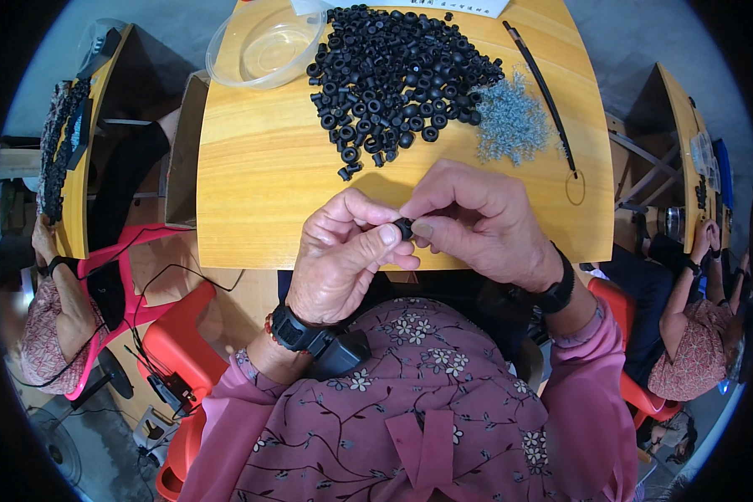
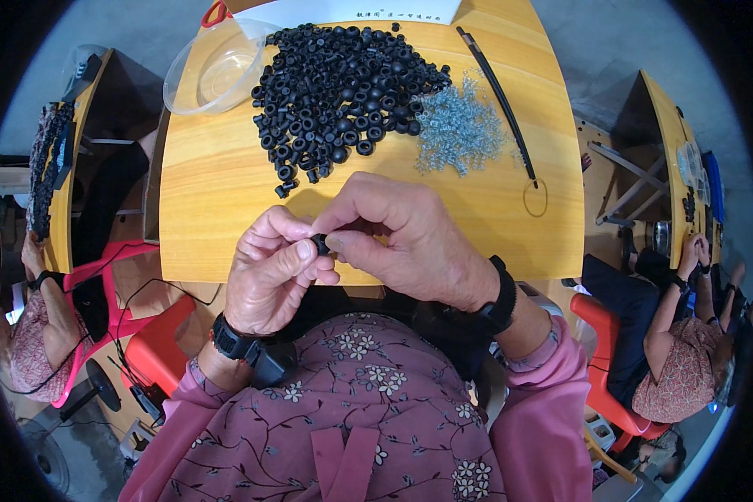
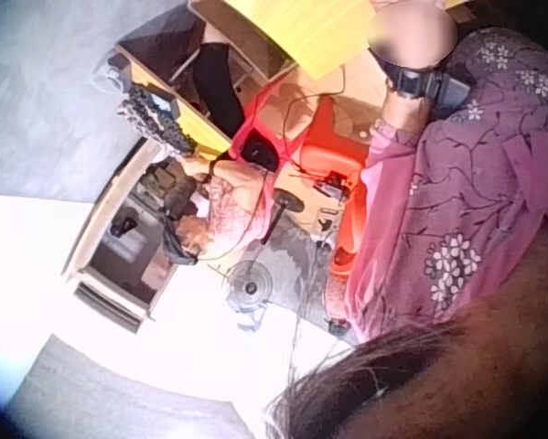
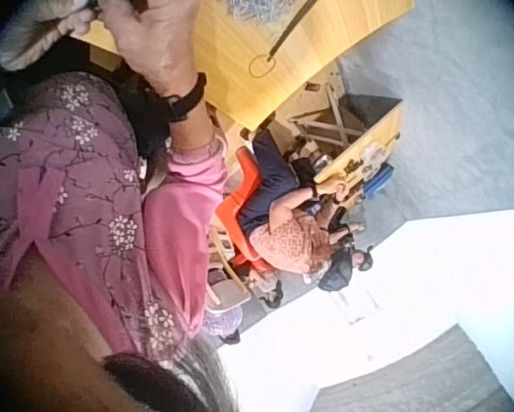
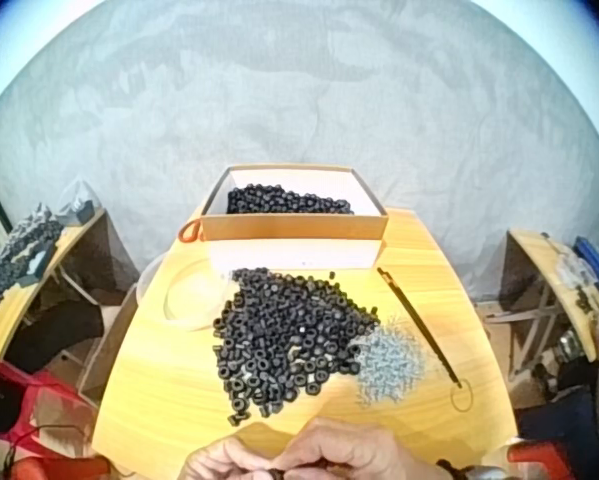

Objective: Assembling small black plastic parts with tiny silver pins on a wooden table.

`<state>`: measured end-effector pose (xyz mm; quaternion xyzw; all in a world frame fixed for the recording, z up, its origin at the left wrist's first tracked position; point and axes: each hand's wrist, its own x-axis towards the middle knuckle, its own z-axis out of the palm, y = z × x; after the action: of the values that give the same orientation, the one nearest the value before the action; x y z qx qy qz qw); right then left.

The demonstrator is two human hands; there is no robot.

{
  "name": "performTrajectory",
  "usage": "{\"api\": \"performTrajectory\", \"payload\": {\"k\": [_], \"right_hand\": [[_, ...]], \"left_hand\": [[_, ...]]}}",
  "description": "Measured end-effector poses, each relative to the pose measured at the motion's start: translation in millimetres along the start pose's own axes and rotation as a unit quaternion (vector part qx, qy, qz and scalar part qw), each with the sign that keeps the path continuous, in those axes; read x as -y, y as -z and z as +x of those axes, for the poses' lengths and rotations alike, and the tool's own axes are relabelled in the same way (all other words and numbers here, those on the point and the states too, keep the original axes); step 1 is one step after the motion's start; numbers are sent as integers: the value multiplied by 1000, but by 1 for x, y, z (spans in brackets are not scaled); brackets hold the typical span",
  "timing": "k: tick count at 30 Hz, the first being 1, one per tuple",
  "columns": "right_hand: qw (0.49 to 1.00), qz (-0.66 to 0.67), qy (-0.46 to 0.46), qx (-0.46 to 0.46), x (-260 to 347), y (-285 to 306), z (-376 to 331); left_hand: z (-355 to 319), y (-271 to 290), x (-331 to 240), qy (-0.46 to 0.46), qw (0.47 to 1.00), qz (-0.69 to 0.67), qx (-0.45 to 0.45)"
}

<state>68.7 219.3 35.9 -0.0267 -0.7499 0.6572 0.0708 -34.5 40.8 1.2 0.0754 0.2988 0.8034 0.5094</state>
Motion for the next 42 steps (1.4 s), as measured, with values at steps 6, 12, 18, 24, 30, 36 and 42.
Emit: {"api": "performTrajectory", "payload": {"k": [6,12,18,24,30,36,42], "right_hand": [[998,43,-29,-26,6,-1,3],[992,-77,98,7,2,3,11],[992,-73,101,7,-2,0,10],[992,-91,90,-15,-9,-2,5],[993,-77,62,-60,-10,-7,4],[977,-153,143,-50,-8,-6,7],[973,-170,137,-73,-3,-13,0]], "left_hand": [[1,1,-1,-61,992,106,14],[1,0,-5,-112,972,206,20],[0,4,1,-128,969,211,21],[-1,1,8,-119,978,173,-1],[1,-2,7,-96,982,159,-29],[-2,2,9,-104,980,171,-25],[-2,1,9,-111,978,173,-21]]}}
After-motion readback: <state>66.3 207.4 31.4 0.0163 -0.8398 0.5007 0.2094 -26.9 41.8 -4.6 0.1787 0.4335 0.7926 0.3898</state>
